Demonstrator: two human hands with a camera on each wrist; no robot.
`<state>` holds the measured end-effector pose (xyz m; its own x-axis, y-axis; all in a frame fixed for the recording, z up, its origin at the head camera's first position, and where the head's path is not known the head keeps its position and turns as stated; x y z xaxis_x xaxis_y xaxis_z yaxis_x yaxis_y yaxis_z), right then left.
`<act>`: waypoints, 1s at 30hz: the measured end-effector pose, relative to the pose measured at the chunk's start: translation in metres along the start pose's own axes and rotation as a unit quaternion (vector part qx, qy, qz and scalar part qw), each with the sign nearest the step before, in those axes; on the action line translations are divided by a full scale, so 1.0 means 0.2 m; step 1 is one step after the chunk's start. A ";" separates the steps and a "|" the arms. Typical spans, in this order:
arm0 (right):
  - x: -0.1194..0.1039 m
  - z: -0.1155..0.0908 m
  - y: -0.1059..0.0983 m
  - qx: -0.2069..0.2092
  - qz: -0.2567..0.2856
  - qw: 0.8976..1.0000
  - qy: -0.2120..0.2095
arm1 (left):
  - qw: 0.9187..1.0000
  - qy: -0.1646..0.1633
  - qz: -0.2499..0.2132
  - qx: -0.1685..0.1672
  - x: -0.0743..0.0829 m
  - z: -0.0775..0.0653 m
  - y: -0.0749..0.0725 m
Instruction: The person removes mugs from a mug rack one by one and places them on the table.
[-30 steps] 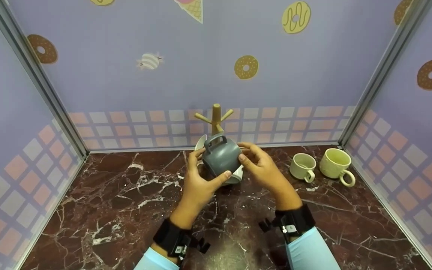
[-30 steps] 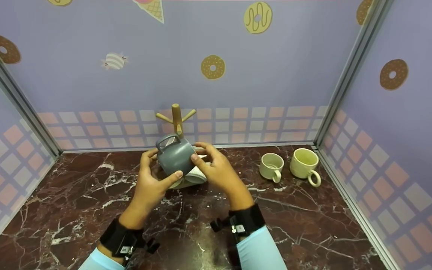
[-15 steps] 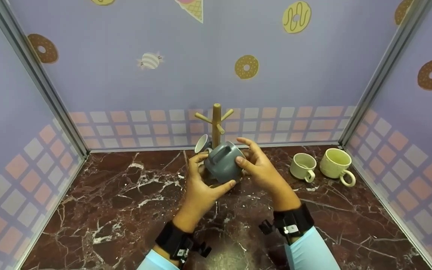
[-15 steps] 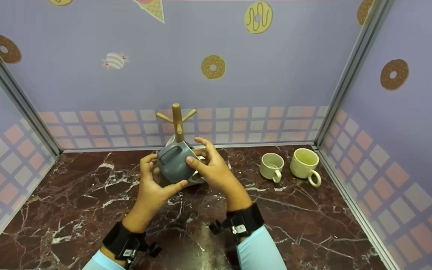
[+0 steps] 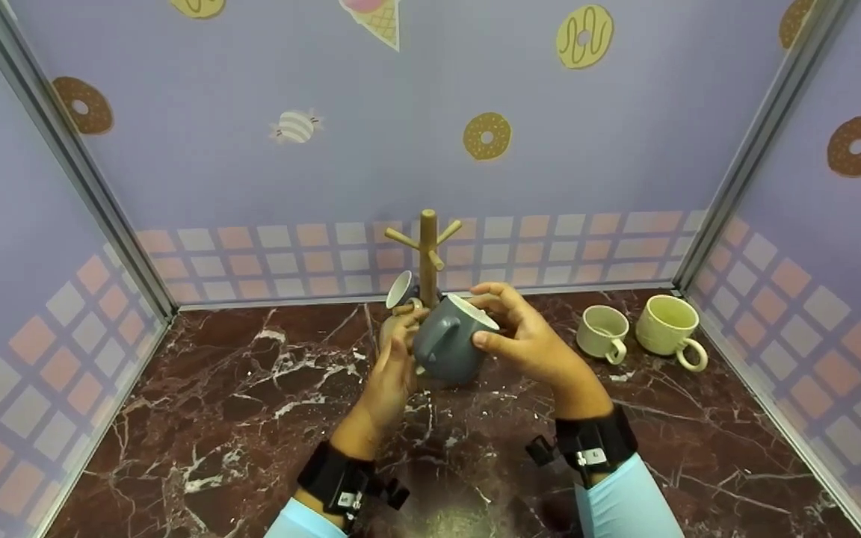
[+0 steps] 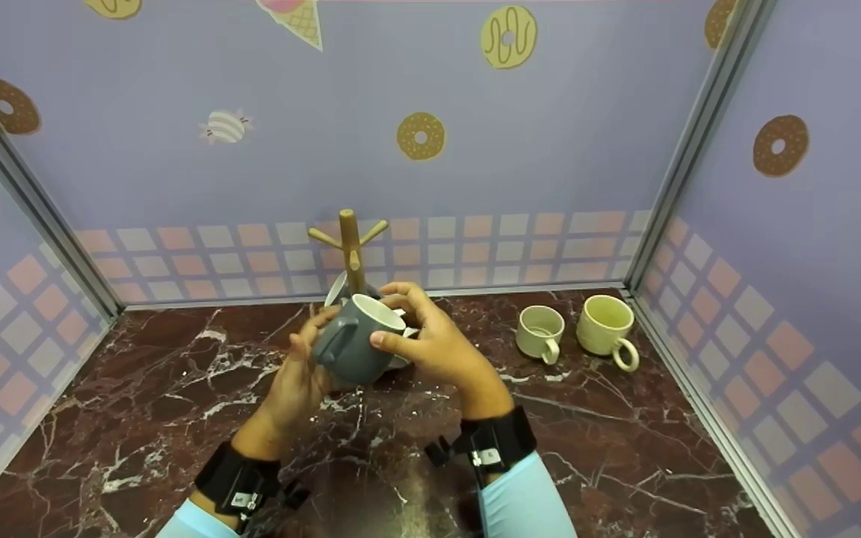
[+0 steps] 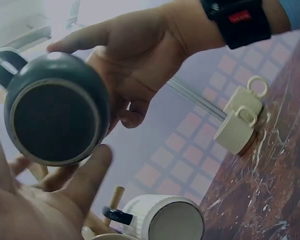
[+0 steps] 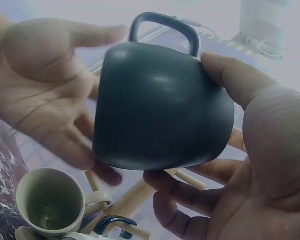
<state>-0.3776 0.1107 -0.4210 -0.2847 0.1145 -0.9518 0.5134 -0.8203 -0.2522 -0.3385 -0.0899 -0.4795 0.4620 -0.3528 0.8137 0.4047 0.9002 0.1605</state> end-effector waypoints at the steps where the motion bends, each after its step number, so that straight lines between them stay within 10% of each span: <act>1: 0.00 0.00 0.00 -0.006 -0.005 1.000 0.001 | 0.999 -0.022 -0.021 -0.009 -0.01 -0.01 0.01; 7: -0.01 -0.01 0.01 -0.036 -0.014 0.999 -0.013 | 0.988 -0.100 -0.112 -0.043 -0.04 -0.03 0.04; 17: 0.03 -0.01 0.02 -0.070 0.008 0.997 -0.012 | 0.984 -0.078 -0.159 -0.026 -0.04 -0.03 0.03; 30: 0.06 0.01 0.01 -0.012 -0.035 0.998 0.052 | 0.996 -0.063 0.009 0.061 0.00 0.00 -0.04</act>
<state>-0.3820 0.1092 -0.4317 -0.2352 0.2302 -0.9443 0.5145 -0.7948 -0.3219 -0.3411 -0.0968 -0.4812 0.3625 -0.3079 0.8796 0.2947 0.9333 0.2052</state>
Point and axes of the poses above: each hand's wrist, its own z-axis towards the middle knuckle, its own y-axis out of the palm, x = y × z, the point moved 6 cm from there along z, towards the middle knuckle, and after that the axes turned 14 degrees about y, right-handed, at the moved point
